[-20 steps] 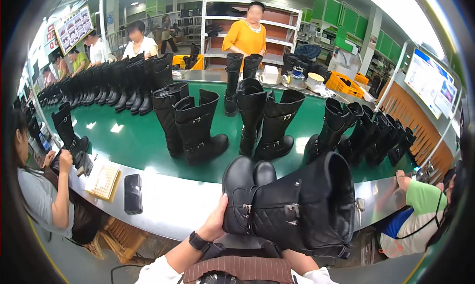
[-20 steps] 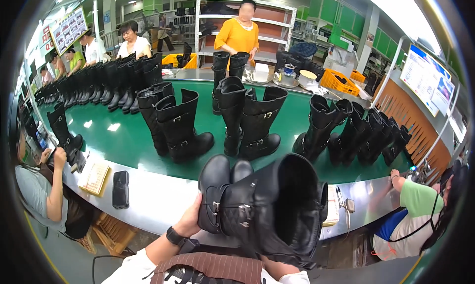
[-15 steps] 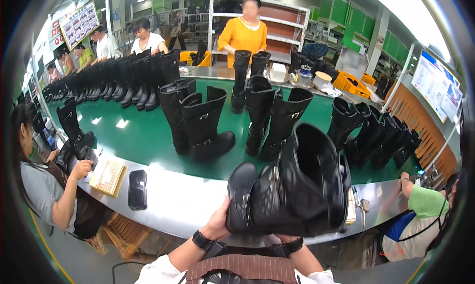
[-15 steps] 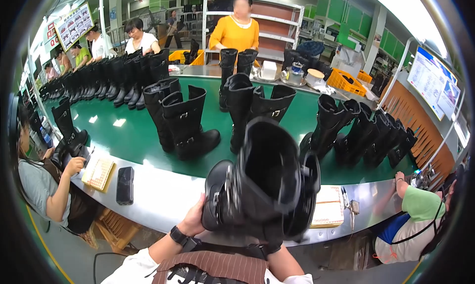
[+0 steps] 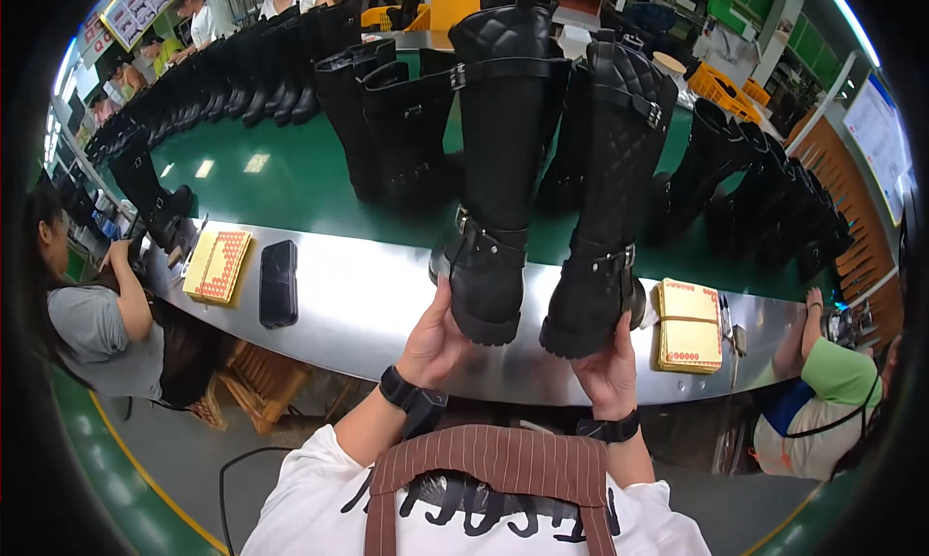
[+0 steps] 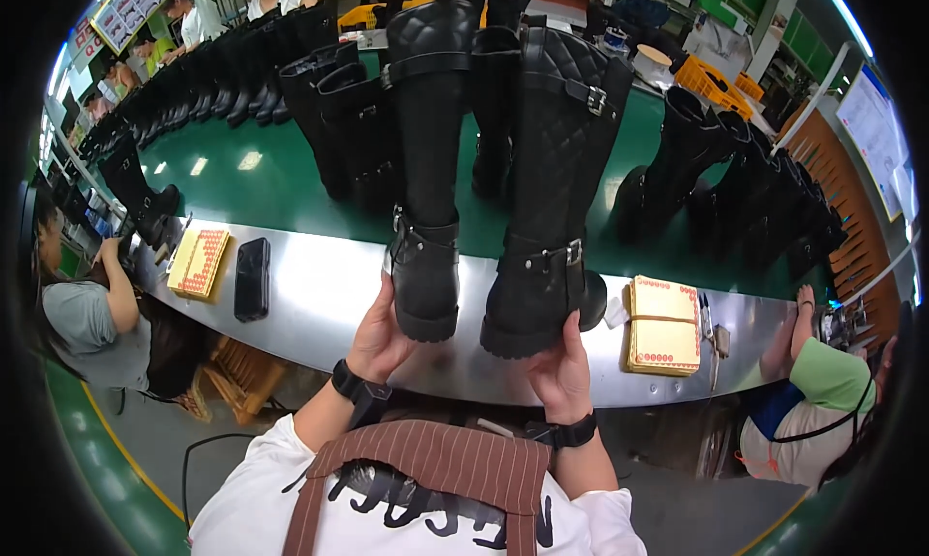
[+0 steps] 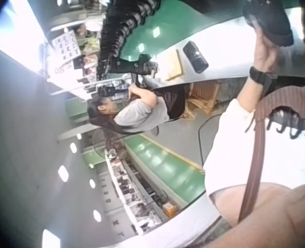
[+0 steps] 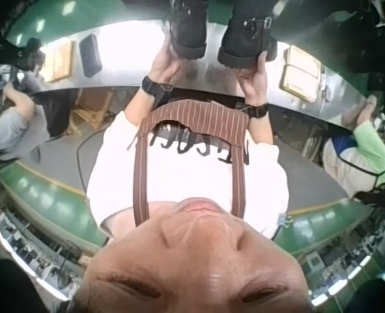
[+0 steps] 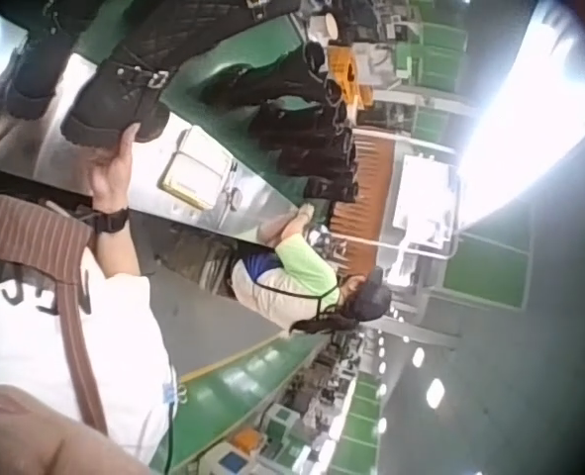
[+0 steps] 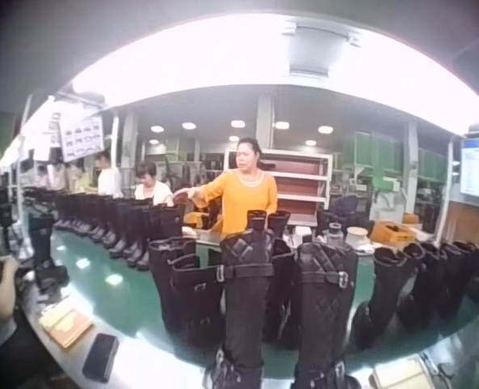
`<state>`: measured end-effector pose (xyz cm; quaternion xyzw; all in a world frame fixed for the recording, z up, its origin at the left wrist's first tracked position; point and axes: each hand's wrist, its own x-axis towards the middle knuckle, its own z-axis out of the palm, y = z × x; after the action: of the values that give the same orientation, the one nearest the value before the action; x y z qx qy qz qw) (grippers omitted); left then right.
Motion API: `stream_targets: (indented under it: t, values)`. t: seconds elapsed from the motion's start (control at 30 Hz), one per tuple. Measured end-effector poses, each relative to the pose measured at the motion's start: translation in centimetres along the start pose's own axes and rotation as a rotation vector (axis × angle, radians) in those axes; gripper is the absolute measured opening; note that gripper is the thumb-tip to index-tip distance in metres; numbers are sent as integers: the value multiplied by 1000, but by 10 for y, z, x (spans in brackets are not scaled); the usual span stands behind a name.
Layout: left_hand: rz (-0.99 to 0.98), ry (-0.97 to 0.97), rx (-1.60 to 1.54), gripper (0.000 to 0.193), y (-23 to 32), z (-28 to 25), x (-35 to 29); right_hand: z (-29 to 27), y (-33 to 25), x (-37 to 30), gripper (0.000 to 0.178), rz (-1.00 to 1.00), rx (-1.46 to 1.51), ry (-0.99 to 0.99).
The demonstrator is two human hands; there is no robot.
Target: Checking the quality of black leather boots on a factory production line.
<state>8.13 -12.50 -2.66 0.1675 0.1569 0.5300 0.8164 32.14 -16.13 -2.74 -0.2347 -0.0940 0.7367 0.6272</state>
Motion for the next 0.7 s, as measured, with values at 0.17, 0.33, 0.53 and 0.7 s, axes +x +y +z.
stream_targets:
  t: [0.17,0.33,0.53,0.7]
  values:
    - [78,64,50,54,-6,7,0,4,3,1,58,-25,-60,40]
    - [67,114,35,53,-7,8,2,10,5,-1,57,-34,-84,63]
    - [68,114,41,53,-8,3,4,10,9,1,57,-81,-69,78]
    - [70,131,57,54,-10,3,4,11,12,3,53,-70,-84,112]
